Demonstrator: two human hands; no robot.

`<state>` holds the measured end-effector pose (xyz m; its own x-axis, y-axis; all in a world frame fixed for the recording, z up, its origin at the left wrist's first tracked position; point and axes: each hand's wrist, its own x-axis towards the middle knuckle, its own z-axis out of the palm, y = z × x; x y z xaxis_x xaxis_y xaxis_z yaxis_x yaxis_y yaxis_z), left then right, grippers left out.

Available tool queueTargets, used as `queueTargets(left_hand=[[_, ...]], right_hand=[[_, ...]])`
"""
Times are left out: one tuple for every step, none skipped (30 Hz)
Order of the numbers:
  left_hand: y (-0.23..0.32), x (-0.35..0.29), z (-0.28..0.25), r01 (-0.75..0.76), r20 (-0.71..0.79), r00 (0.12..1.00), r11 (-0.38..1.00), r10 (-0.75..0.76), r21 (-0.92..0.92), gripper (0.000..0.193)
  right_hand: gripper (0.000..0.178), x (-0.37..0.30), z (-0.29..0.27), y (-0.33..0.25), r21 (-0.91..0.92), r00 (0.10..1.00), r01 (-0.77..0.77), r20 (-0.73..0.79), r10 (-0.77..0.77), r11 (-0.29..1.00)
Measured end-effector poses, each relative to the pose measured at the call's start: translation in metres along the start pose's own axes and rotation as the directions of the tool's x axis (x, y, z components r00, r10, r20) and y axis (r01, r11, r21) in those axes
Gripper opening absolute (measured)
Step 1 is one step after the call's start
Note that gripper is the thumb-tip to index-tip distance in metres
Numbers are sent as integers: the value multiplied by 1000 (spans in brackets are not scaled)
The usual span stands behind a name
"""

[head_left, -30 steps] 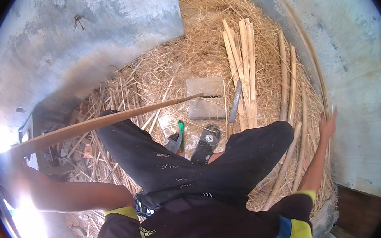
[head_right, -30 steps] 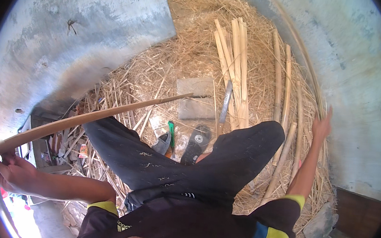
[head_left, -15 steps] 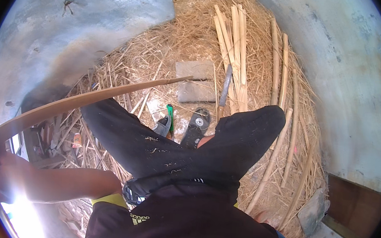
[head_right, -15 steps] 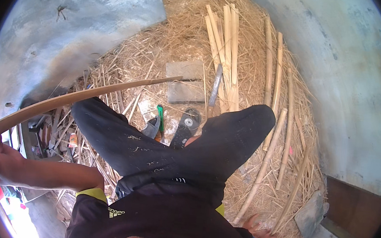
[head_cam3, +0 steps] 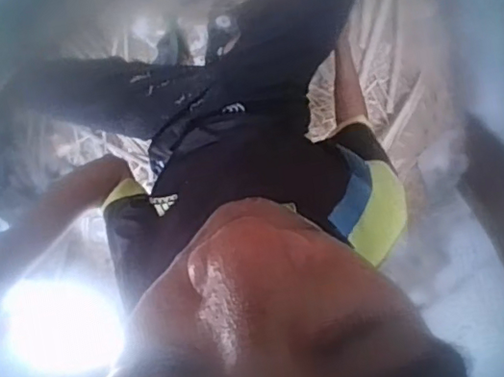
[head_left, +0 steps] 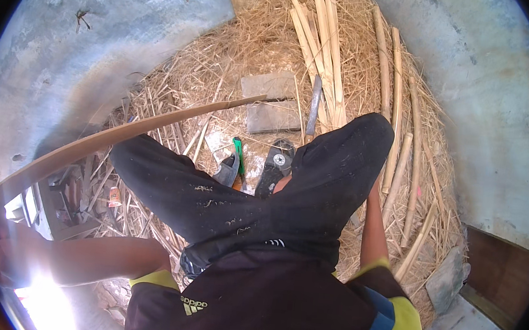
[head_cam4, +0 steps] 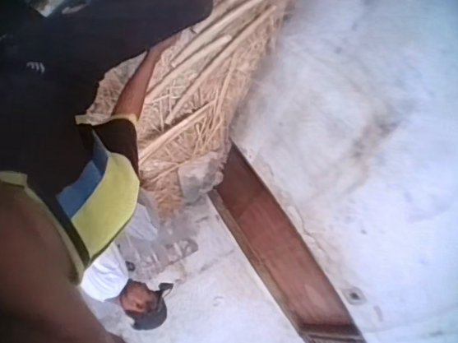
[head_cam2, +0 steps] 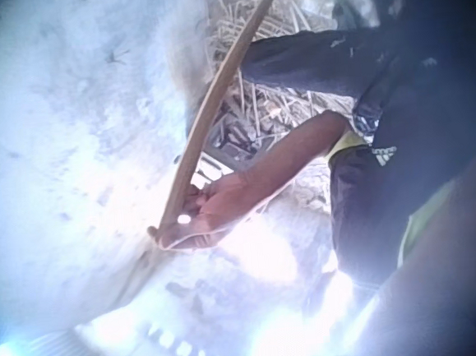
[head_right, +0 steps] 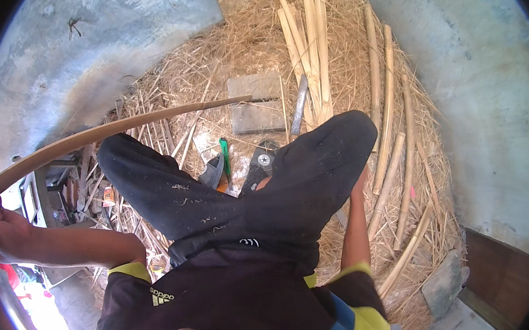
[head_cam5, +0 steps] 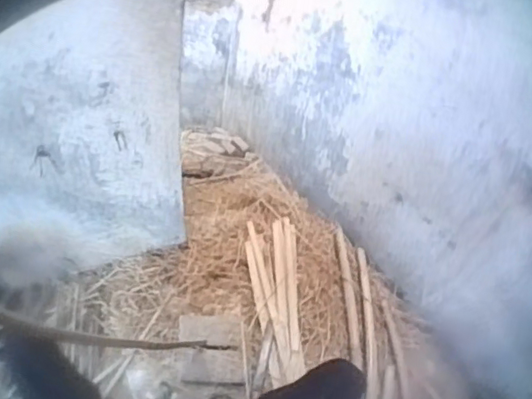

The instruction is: The person sits cross-legged on a straw-covered floor and uses a green-handled knife to shave thin strips of wood from a long bamboo stick. They hold the stick with their left hand and scrape the blade along its length with their right hand, producing wood shavings that fall onto their lap and the floor.

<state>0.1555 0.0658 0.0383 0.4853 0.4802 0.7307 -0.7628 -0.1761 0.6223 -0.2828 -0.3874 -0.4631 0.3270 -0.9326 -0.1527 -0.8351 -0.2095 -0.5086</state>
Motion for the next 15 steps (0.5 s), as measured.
queueTargets(left_hand=[[-1,0,3,19,4,1000,1000,-19,-8,15],[1,2,2,20,3,1000,1000,-20,0,15],[3,6,1,31,19,999,999,-32,18,15],[0,10,-2,10,20,1000,1000,-11,19,13],[-2,13,-7,-11,19,1000,1000,11,24,11],[-6,18,-14,-31,17,999,999,31,25,11],[-10,22,-24,-53,10,999,998,52,30,12],[-11,24,-31,-76,14,997,996,76,34,14],[-12,25,-35,-99,20,995,994,99,37,17],[-14,27,-36,-118,30,993,992,117,43,20],[-7,16,-27,-116,11,993,992,116,58,20],[2,3,-17,-115,-6,993,991,115,71,21],[9,-6,-8,-112,-18,993,990,113,81,21],[5,-2,-12,-121,-2,993,990,122,73,23],[-2,6,-18,-131,13,991,989,130,64,24]], right_hand=[[56,24,20,-22,-7,998,60,-16,-60,998],[55,49,38,-43,-31,999,54,4,-54,998],[54,68,54,-60,-55,999,29,44,-27,998],[54,85,65,-75,-88,997,-8,80,15,996],[53,93,72,-85,-121,991,-57,112,71,991],[52,100,79,-95,-148,984,-96,134,116,984],[52,105,83,-104,-169,978,-120,147,146,978],[51,102,87,-109,-175,973,-149,151,177,973],[50,105,88,-113,-180,969,-172,147,200,968],[50,105,89,-115,-184,965,-191,144,218,964],[49,107,88,-117,-189,964,-200,139,228,961],[49,108,87,-118,-184,964,-204,130,230,961],[48,109,86,-113,-174,964,-216,121,238,961],[48,110,84,-107,-157,964,-222,115,241,962],[47,110,81,-100,-120,963,-233,111,246,965]])
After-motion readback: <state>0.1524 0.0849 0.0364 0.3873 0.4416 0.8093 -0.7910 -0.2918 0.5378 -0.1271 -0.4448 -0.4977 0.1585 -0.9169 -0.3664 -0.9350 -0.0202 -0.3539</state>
